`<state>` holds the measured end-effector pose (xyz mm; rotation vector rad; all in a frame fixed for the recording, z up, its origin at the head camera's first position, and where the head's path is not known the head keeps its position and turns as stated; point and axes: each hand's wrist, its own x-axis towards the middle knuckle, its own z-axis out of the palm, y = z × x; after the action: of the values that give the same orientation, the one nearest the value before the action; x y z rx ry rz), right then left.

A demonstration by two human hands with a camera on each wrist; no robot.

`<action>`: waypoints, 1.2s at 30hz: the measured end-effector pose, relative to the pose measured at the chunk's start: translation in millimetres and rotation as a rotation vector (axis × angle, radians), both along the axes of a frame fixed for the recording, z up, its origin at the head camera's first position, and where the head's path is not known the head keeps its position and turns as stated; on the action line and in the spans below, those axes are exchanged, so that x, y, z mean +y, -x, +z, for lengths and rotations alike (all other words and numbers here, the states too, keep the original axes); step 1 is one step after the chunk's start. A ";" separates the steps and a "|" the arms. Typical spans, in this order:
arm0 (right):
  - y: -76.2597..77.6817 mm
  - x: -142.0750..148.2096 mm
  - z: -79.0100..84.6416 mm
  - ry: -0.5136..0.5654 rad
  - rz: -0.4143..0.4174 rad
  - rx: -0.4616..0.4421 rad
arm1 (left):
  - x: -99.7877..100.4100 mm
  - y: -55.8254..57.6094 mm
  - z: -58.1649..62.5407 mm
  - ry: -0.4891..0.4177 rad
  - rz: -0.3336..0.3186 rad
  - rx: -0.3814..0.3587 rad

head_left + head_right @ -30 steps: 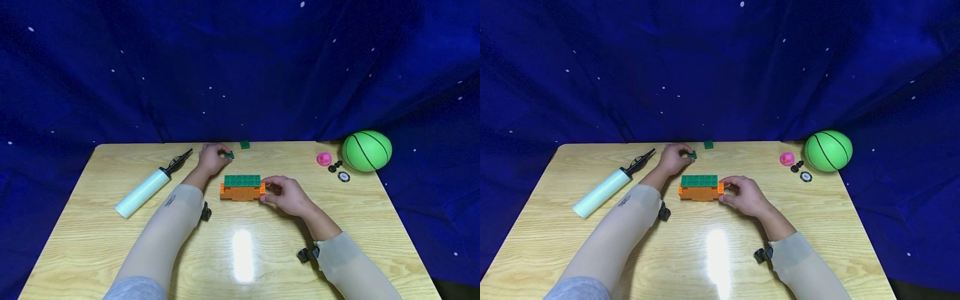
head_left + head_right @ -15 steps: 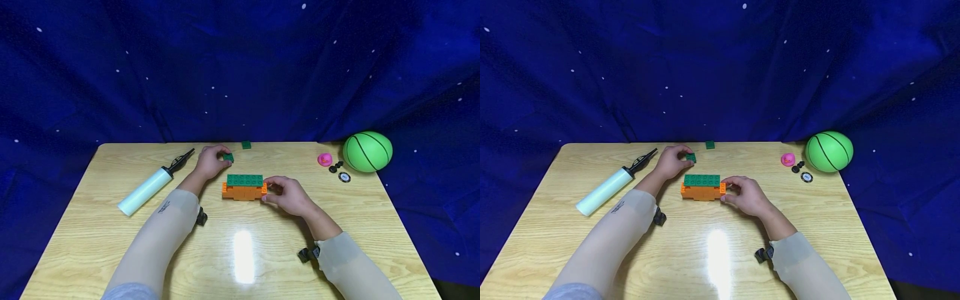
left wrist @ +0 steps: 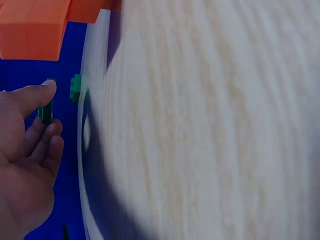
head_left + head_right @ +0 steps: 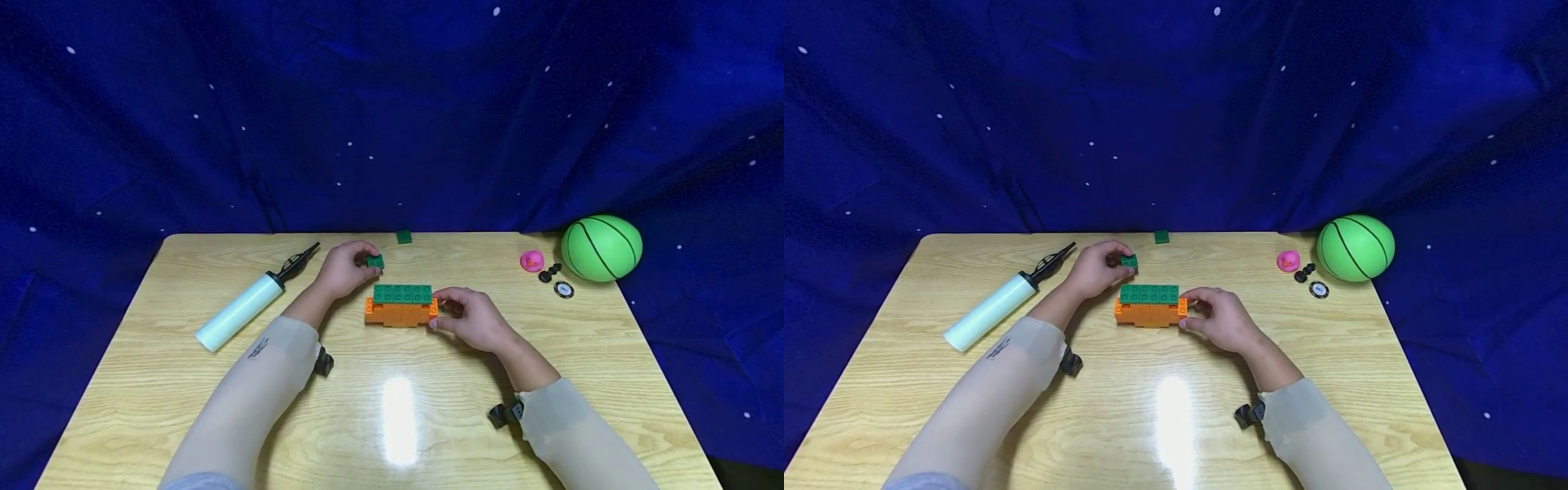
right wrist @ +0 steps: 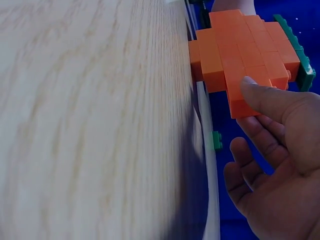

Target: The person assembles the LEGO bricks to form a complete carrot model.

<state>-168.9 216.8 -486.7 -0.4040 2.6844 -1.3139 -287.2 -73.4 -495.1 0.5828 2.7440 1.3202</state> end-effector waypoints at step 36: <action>1.0 -2.2 -1.4 0.000 -0.008 -0.005 | -24.5 -52.4 40.0 -0.067 -0.063 0.106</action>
<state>-169.9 214.6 -488.1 -0.3896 2.6848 -1.3151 -234.8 -97.9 -455.1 0.7593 2.7467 1.4107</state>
